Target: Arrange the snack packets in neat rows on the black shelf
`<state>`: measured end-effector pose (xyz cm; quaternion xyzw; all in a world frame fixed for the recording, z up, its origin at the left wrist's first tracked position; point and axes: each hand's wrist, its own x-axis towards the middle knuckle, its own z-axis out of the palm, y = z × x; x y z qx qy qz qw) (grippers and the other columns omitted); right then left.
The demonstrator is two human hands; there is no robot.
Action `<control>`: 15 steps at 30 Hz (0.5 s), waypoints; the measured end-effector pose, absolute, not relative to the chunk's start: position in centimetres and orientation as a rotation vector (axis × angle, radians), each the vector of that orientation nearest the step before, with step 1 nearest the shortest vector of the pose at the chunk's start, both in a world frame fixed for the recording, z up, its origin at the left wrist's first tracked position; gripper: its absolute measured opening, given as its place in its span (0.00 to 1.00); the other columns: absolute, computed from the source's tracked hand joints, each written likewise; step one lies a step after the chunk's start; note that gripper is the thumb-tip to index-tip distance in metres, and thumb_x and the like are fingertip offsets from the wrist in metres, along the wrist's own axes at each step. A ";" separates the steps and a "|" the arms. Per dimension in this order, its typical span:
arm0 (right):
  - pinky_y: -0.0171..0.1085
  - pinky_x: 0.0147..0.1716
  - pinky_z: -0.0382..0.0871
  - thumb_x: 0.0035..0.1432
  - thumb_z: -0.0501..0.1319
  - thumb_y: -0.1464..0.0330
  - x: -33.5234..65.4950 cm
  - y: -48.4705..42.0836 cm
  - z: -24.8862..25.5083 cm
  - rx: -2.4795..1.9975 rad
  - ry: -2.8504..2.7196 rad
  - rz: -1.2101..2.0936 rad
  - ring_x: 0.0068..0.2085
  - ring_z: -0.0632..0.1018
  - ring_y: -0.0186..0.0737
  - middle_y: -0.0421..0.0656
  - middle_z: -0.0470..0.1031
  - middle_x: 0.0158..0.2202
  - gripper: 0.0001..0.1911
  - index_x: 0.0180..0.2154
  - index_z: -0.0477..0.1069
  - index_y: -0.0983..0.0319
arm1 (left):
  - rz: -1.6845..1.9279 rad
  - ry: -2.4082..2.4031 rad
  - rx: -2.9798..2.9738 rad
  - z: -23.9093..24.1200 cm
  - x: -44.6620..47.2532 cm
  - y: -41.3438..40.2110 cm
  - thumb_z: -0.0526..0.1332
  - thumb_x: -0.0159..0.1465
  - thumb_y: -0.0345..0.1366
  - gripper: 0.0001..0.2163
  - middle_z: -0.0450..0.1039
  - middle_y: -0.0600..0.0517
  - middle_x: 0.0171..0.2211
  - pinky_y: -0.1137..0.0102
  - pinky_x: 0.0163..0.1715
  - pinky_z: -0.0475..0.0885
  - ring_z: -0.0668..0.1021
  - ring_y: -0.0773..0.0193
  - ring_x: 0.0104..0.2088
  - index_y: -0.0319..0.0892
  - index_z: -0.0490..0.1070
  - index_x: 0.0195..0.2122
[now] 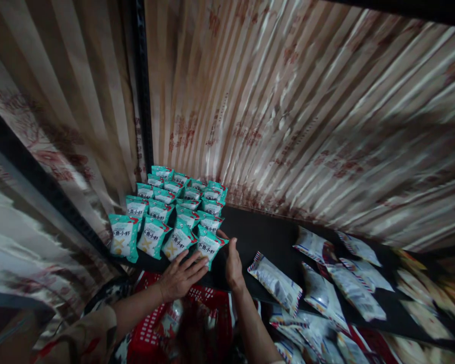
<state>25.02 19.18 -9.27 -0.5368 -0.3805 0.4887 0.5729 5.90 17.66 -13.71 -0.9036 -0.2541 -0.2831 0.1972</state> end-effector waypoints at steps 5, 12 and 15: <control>0.42 0.54 0.61 0.52 0.49 0.41 24.4 18.6 -10.3 -1.283 -0.791 1.127 0.54 0.71 0.48 0.44 0.75 0.49 0.37 0.48 0.73 0.61 | -0.763 -0.701 -2.522 -14.2 5.8 17.8 0.52 0.65 0.35 0.18 0.49 0.57 0.65 0.57 0.62 0.44 0.52 0.59 0.64 0.49 0.62 0.56; 0.43 0.58 0.55 0.53 0.47 0.42 24.9 21.0 -10.1 -1.287 -0.753 1.046 0.58 0.67 0.45 0.41 0.71 0.54 0.37 0.55 0.66 0.58 | -0.706 -0.690 -2.529 -14.3 5.9 17.9 0.53 0.64 0.36 0.19 0.49 0.54 0.65 0.57 0.62 0.46 0.53 0.57 0.63 0.48 0.61 0.58; 0.42 0.59 0.53 0.52 0.48 0.41 24.7 22.3 -9.8 -1.296 -0.756 1.089 0.59 0.65 0.46 0.41 0.69 0.56 0.38 0.54 0.67 0.58 | -0.722 -0.689 -2.527 -14.3 6.0 18.0 0.53 0.64 0.37 0.19 0.47 0.55 0.65 0.56 0.62 0.44 0.53 0.57 0.63 0.48 0.61 0.57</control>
